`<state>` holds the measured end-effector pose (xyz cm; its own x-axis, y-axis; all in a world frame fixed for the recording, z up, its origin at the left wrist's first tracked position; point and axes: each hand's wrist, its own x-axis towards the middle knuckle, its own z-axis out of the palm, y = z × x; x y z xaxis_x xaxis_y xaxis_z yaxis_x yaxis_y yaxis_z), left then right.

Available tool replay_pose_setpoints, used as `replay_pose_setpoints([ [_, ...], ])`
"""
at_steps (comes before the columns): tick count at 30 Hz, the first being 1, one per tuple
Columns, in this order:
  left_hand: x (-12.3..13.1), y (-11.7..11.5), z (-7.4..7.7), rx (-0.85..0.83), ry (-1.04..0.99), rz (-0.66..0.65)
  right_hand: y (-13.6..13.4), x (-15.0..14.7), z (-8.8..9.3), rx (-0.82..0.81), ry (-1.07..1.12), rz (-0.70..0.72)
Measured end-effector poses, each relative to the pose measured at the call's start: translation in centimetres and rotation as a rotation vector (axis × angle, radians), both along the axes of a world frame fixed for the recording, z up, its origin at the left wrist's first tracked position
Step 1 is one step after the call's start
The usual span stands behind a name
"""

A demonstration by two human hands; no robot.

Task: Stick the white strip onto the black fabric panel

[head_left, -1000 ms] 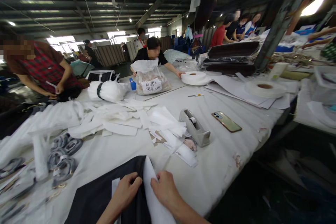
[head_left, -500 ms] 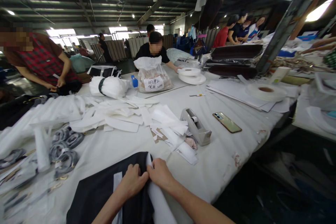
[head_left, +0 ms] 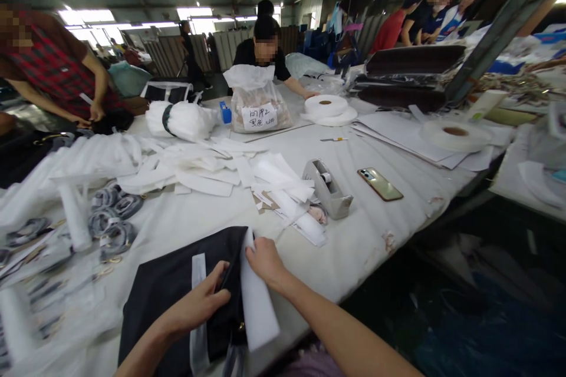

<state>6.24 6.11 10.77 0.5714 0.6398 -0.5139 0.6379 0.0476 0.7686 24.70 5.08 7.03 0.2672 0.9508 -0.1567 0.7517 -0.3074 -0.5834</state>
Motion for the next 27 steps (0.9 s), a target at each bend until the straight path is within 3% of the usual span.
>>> replay_pose_setpoints([
  [2,-0.2,-0.3,-0.2,0.033,0.017,0.018,0.0,-0.1,0.1,0.006,-0.002,0.001],
  [7,1.7,-2.2,0.8,0.282,0.117,-0.145,-0.2,-0.5,0.4,-0.016,0.016,-0.045],
  [12,3.1,-3.8,1.0,0.337,0.131,-0.085,-1.2,-0.6,0.4,0.004,0.083,-0.074],
  [21,3.5,-3.9,-2.8,0.246,-0.045,0.186,-0.5,-0.6,-1.2,0.008,0.149,-0.100],
  [23,3.7,-3.9,-2.6,0.252,-0.063,0.216,-0.4,-0.6,-1.1,0.020,0.168,-0.092],
  [27,4.4,-4.3,-0.1,0.244,-0.011,0.255,-1.0,0.0,0.2,0.118,0.185,-0.042],
])
